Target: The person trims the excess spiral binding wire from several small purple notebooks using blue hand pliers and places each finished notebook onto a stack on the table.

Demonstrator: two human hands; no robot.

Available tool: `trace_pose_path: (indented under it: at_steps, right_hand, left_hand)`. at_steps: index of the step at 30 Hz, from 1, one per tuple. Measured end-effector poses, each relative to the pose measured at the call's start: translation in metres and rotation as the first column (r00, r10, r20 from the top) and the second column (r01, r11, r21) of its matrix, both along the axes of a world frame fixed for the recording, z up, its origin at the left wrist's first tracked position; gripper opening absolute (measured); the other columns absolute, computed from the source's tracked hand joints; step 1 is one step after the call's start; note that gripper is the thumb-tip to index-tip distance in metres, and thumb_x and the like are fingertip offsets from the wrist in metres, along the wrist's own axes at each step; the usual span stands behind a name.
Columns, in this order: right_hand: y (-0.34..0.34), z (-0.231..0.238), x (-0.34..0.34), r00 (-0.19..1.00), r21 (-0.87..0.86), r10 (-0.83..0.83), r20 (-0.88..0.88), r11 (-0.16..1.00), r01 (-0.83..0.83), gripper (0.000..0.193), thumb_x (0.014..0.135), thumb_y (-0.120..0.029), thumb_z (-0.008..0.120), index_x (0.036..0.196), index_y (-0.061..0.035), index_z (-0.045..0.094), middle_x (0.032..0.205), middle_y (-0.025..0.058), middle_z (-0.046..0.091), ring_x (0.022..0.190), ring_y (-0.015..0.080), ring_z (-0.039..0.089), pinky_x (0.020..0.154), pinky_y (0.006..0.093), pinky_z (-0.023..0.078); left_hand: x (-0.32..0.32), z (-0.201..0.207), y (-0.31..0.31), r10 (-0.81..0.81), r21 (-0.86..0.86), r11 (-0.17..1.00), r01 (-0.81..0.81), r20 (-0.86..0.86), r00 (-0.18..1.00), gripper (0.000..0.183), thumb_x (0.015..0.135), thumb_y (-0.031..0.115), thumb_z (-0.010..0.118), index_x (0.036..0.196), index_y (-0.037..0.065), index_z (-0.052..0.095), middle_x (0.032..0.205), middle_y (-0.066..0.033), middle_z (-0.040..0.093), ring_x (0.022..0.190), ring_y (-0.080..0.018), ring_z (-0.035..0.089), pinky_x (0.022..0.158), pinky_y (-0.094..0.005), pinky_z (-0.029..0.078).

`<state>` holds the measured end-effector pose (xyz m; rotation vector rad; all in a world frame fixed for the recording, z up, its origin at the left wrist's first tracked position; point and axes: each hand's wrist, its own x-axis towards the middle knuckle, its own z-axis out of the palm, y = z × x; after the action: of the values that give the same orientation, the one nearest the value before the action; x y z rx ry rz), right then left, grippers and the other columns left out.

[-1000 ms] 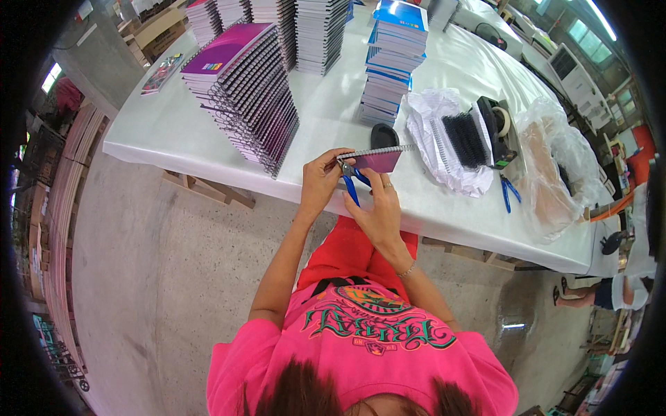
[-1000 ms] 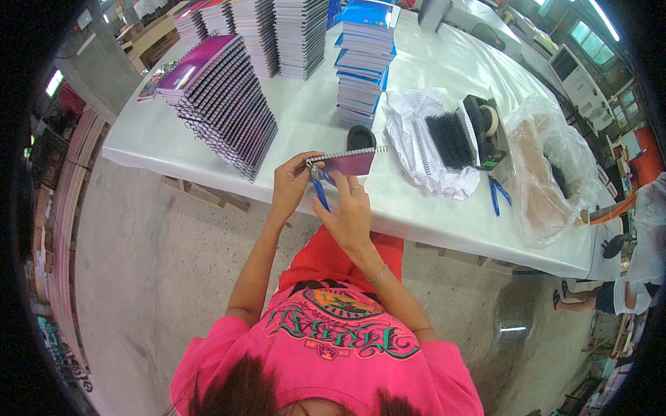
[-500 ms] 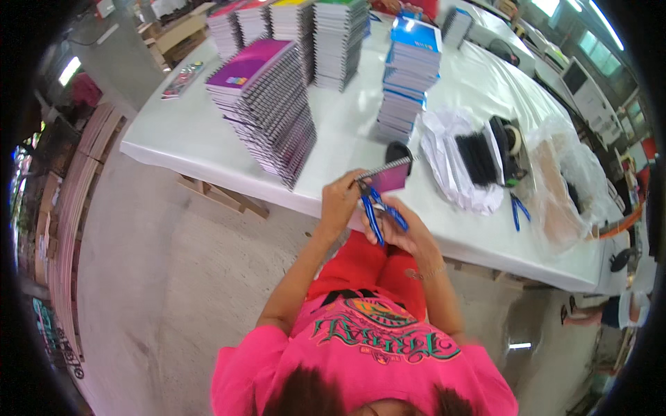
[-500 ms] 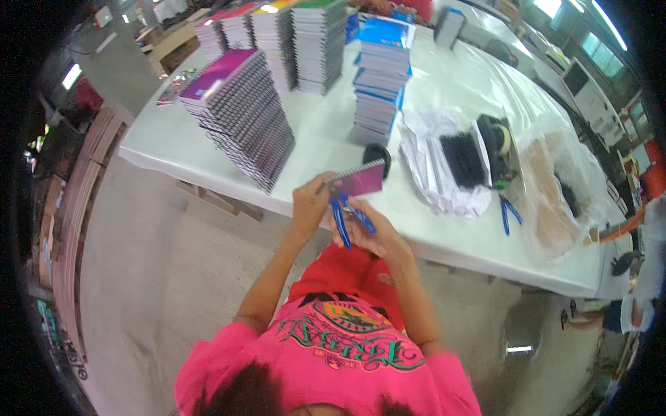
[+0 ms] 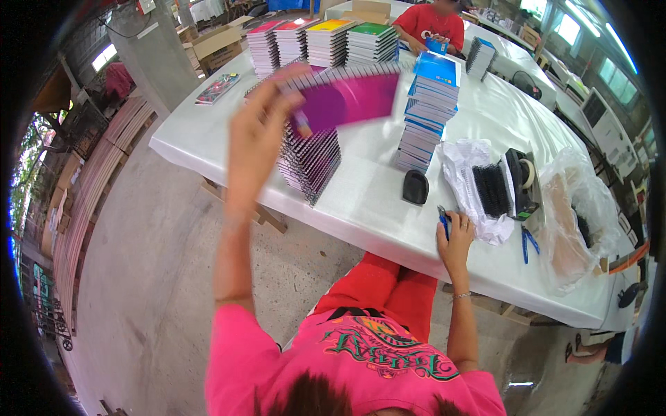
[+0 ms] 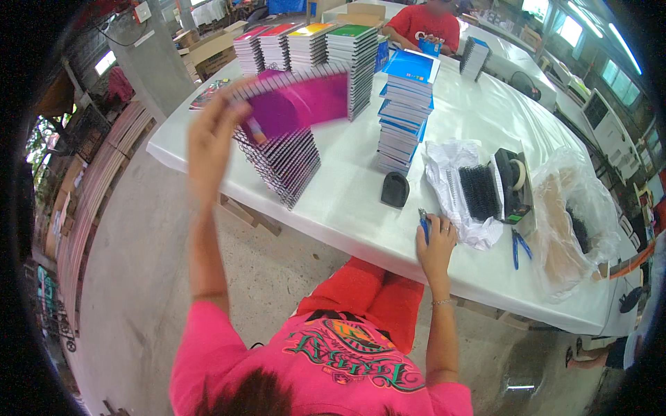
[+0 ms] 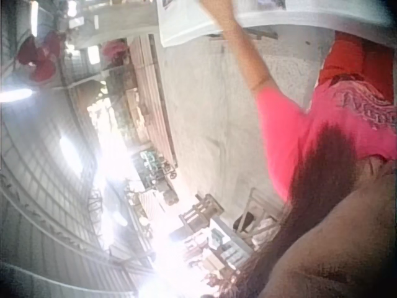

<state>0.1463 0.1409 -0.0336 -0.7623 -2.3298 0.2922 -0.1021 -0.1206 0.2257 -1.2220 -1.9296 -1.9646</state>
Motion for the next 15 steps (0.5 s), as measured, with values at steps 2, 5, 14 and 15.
trace_pose_path:
  at_steps: [2, 5, 14, 15]
  right_hand:
    - [-0.004, 0.002, -0.002, 1.000, -0.007, 0.005, 0.002, 1.000, -0.005, 0.035, 0.085, -0.019, 0.064, 0.118, -0.0088, 0.056, 0.116, 0.0162, 0.053, 0.113, 0.0386, 0.046, 0.100, 0.0517, 0.034]
    - [-0.004, 0.001, -0.002, 1.000, -0.024, 0.008, 0.000, 1.000, -0.008, 0.035, 0.086, -0.019, 0.064, 0.118, -0.0087, 0.056, 0.116, 0.0161, 0.053, 0.113, 0.0382, 0.046, 0.100, 0.0513, 0.034]
    - [-0.002, 0.002, 0.003, 1.000, -0.044, 0.019, -0.023, 0.999, -0.020, 0.034, 0.085, -0.019, 0.065, 0.117, -0.0083, 0.057, 0.115, 0.0159, 0.054, 0.113, 0.0371, 0.046, 0.100, 0.0504, 0.035]
    - [-0.001, 0.001, 0.003, 1.000, -0.037, 0.016, -0.023, 0.999, -0.017, 0.034, 0.085, -0.019, 0.065, 0.117, -0.0082, 0.058, 0.115, 0.0159, 0.054, 0.113, 0.0371, 0.046, 0.099, 0.0502, 0.035]
  left_hand:
    - [-0.043, 0.044, -0.008, 0.055, -0.078, 0.993, -0.088, -0.351, 0.935, 0.031, 0.097, 0.007, 0.047, 0.125, 0.004, 0.060, 0.110, -0.0040, 0.062, 0.085, -0.0094, 0.060, 0.075, -0.0235, 0.051]
    - [-0.105, 0.090, 0.007, -0.085, -0.222, 0.975, -0.033, -0.500, 0.862, 0.036, 0.097, 0.013, 0.038, 0.124, 0.003, 0.059, 0.116, -0.0060, 0.062, 0.101, -0.0142, 0.059, 0.090, -0.0263, 0.048]
    - [-0.160, 0.064, 0.081, -0.551, -0.724, 0.689, 0.033, -0.493, 0.673, 0.044, 0.090, 0.021, 0.033, 0.101, 0.000, 0.070, 0.109, -0.0134, 0.067, 0.104, -0.0260, 0.058, 0.100, -0.0336, 0.040]
    - [-0.158, 0.059, 0.086, -0.586, -0.758, 0.649, 0.067, -0.442, 0.679, 0.044, 0.090, 0.021, 0.033, 0.100, 0.000, 0.071, 0.109, -0.0136, 0.067, 0.104, -0.0264, 0.058, 0.100, -0.0338, 0.040]
